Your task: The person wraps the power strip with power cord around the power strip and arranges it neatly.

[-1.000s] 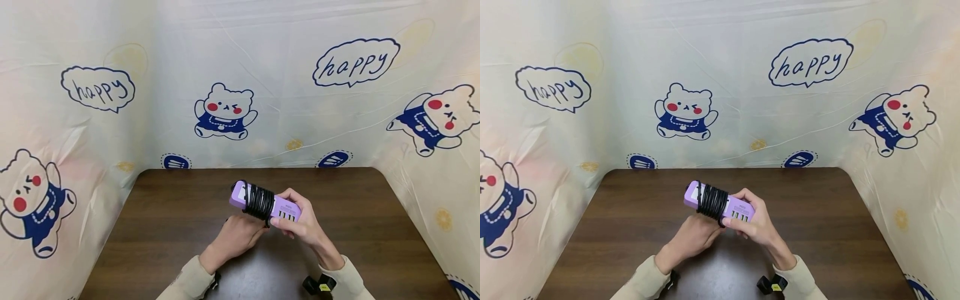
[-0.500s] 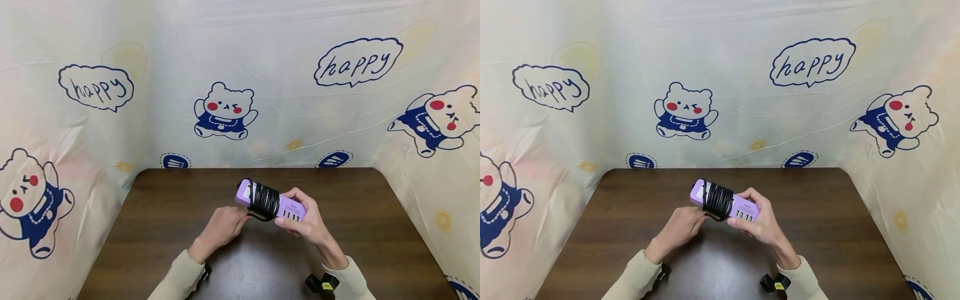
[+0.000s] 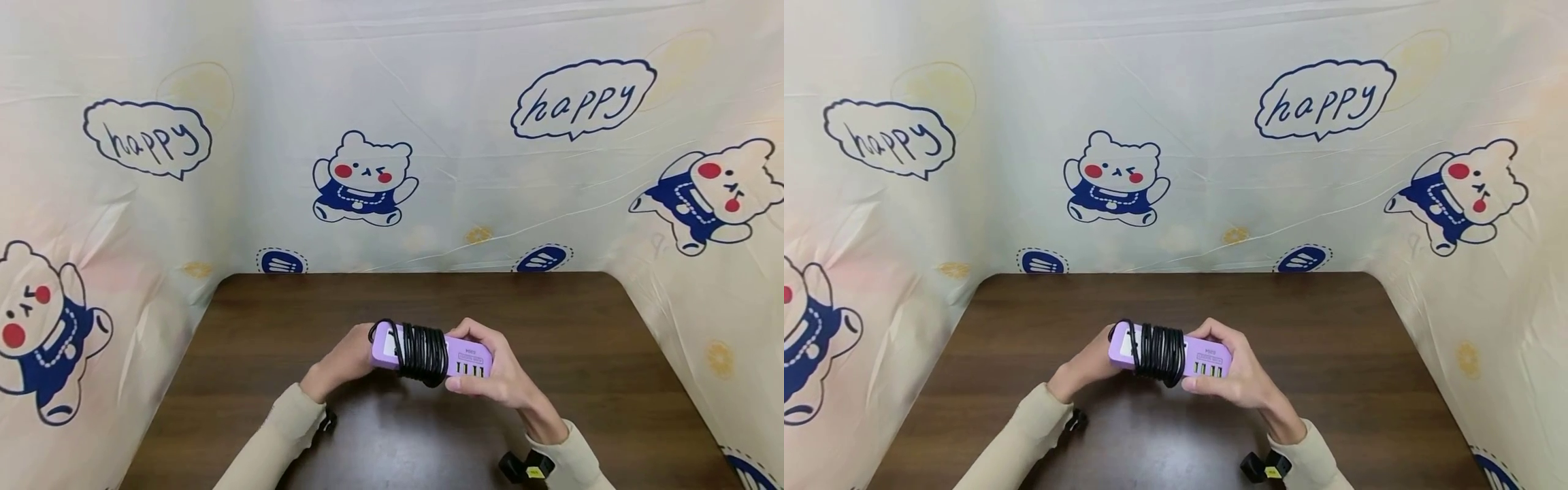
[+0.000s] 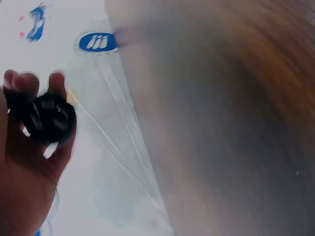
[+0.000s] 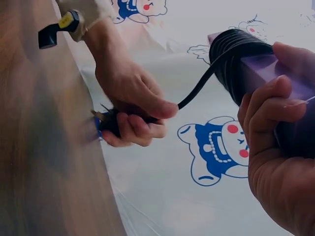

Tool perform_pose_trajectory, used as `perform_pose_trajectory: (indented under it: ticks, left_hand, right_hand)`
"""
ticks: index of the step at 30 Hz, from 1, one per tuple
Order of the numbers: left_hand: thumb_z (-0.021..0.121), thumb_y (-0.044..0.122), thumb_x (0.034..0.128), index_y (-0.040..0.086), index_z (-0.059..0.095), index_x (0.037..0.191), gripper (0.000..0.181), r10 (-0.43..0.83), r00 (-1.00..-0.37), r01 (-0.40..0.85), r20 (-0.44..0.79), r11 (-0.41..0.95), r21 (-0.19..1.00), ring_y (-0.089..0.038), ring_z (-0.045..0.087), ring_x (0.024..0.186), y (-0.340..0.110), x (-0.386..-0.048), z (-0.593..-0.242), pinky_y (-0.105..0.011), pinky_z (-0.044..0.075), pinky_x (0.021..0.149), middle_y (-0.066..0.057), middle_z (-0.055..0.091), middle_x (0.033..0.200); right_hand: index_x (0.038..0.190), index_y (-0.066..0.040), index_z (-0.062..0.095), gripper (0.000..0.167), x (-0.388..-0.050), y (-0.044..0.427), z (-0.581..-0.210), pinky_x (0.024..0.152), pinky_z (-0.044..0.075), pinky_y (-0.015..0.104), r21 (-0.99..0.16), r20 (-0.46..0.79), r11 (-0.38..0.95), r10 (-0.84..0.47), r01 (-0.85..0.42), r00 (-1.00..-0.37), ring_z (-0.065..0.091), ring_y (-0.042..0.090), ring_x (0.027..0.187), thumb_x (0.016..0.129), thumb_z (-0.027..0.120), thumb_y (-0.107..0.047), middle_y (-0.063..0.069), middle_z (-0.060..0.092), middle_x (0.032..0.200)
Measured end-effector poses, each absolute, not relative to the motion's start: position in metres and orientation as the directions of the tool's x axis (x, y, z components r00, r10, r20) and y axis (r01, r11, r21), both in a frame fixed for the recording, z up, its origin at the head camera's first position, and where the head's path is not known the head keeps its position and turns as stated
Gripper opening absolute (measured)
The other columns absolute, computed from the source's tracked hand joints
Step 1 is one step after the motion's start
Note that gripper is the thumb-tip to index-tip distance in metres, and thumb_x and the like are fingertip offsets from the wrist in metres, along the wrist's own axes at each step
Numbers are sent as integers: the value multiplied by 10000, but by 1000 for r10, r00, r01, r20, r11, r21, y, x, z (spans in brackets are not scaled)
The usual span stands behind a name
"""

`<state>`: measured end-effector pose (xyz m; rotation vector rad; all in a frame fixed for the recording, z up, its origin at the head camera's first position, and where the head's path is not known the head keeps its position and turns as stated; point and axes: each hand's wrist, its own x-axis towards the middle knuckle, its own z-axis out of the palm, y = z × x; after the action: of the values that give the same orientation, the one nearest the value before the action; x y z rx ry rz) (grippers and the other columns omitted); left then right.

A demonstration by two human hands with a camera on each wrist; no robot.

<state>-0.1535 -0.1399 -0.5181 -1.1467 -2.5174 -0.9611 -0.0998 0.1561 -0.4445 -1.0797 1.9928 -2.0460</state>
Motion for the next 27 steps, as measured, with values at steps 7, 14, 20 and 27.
perform_pose_trajectory:
  ticks: [7, 14, 20, 27]
  left_hand:
    - [686, 92, 1033, 168, 657, 886, 168, 667, -717, 496, 205, 280, 822, -76, 573, 780, -154, -171, -510, -278, 515, 738, 50, 642, 839]
    - [606, 192, 1104, 150, 714, 1102, 116, 723, -680, 440, 123, 267, 858, -109, 622, 866, -160, -174, -492, -283, 548, 804, -55, 721, 990]
    - [635, 250, 1091, 200, 745, 1127, 125, 722, -677, 501, 139, 313, 807, -112, 644, 890, -156, -177, -469, -301, 558, 840, -68, 752, 1033]
    - [699, 277, 1056, 221, 769, 1118, 109, 729, -662, 596, 173, 373, 711, -60, 691, 916, -147, -179, -439, -294, 593, 865, 111, 749, 1031]
  right_hand:
    - [1165, -28, 617, 441, -100, 154, -447, 582, 577, 340, -877, 458, -162, -574, -453, -679, 658, 142, 762, 781, 825, 35, 102, 669, 954]
    - [1187, -66, 615, 447, -98, 148, -452, 612, 600, 355, -892, 413, -142, -643, -429, -645, 675, 144, 793, 805, 842, -16, 109, 694, 997]
    - [1171, -100, 617, 432, -95, 142, -455, 614, 605, 347, -908, 359, -93, -675, -409, -644, 684, 117, 788, 820, 865, -56, 97, 718, 987]
    - [1156, -142, 620, 412, -97, 138, -458, 640, 597, 333, -913, 313, -30, -691, -407, -652, 681, 116, 801, 835, 875, -106, 40, 726, 985]
